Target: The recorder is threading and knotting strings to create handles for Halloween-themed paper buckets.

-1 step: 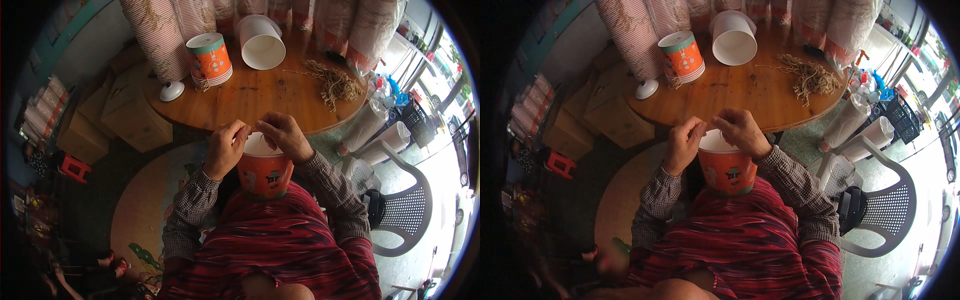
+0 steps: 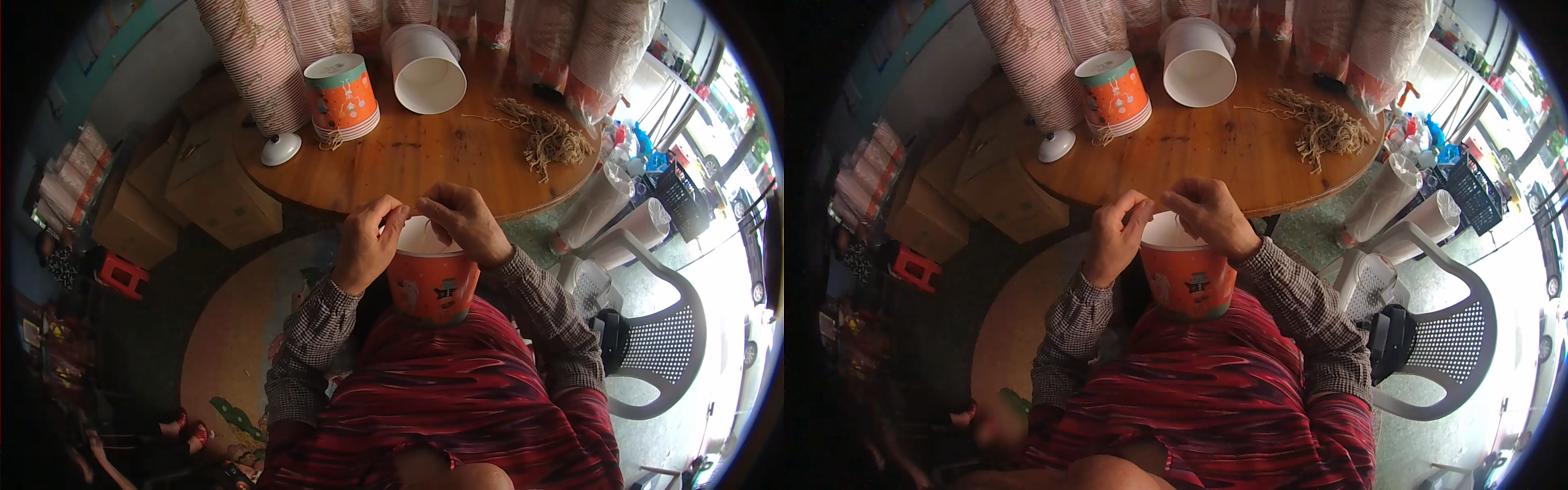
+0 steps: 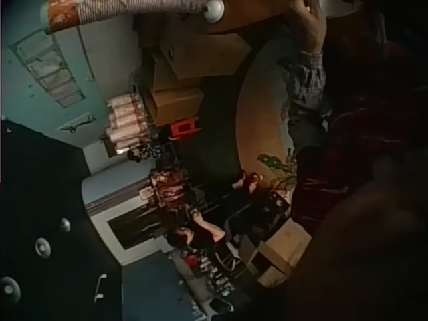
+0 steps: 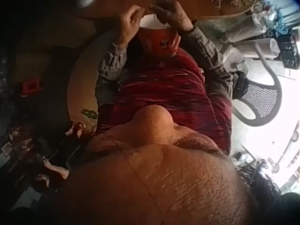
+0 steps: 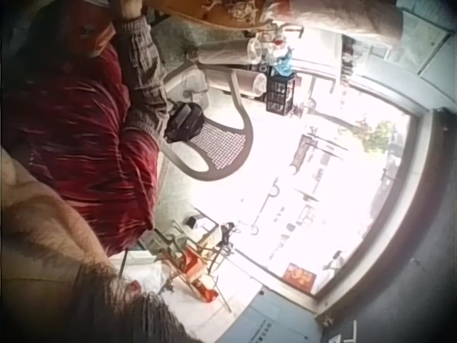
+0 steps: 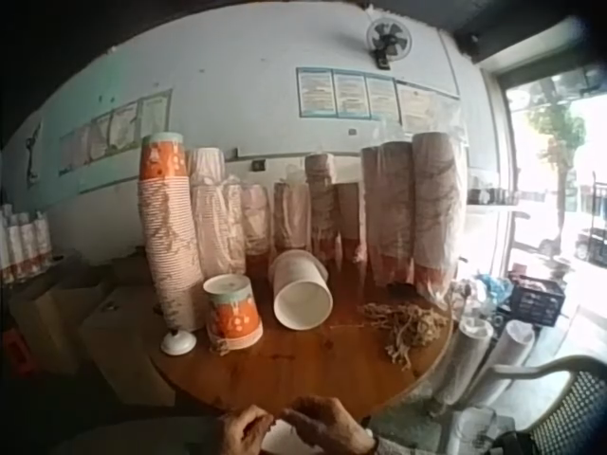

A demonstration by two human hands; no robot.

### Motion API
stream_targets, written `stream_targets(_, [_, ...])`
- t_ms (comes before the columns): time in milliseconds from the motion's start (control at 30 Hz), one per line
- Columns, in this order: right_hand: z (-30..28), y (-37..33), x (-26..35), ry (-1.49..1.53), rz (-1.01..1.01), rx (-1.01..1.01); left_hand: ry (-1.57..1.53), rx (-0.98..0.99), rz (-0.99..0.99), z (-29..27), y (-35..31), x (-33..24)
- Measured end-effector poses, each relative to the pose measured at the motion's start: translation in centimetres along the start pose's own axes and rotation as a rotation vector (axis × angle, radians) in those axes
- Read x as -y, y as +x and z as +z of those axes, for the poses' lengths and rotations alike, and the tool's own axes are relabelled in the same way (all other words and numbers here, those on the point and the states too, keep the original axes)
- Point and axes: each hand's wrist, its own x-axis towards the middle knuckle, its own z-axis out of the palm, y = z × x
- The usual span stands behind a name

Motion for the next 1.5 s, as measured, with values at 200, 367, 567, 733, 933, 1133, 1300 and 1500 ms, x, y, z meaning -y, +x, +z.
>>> stream_targets(200, [0.1, -0.1, 0.2, -0.017, -0.013, 0.005, -0.118, 0.018, -0.032, -0.5, 0.2, -0.3])
stream_targets(367, [0.1, 0.0, -0.3, 0.007, -0.051, 0.038, -0.205, 0.027, -0.078, -0.3, 0.2, -0.1])
stream_targets(567, [0.0, -0.1, -0.1, -0.013, 0.001, 0.017, -0.191, 0.051, -0.083, -0.5, 0.2, -0.4])
stream_targets(733, [0.0, -0.1, 0.1, -0.018, 0.013, 0.021, -0.106, -0.016, -0.023, -0.3, 0.1, -0.3])
stream_targets(933, [-0.2, -0.2, 0.0, 0.034, 0.048, 0.010, 0.021, -0.104, 0.163, 0.0, 0.6, -0.9])
stream_targets(1133, [-0.3, 0.0, 0.0, 0.033, 0.055, 0.078, 0.077, -0.190, 0.220, 0.7, 0.1, -0.4])
stream_targets(1300, [-0.3, 0.0, -0.4, 0.101, 0.088, 0.067, -0.012, -0.191, 0.153, 1.1, 0.0, -0.7])
stream_targets(1500, [-0.1, -0.1, -0.3, 0.074, -0.020, 0.026, -0.141, -0.157, 0.045, 1.3, -0.2, -0.7])
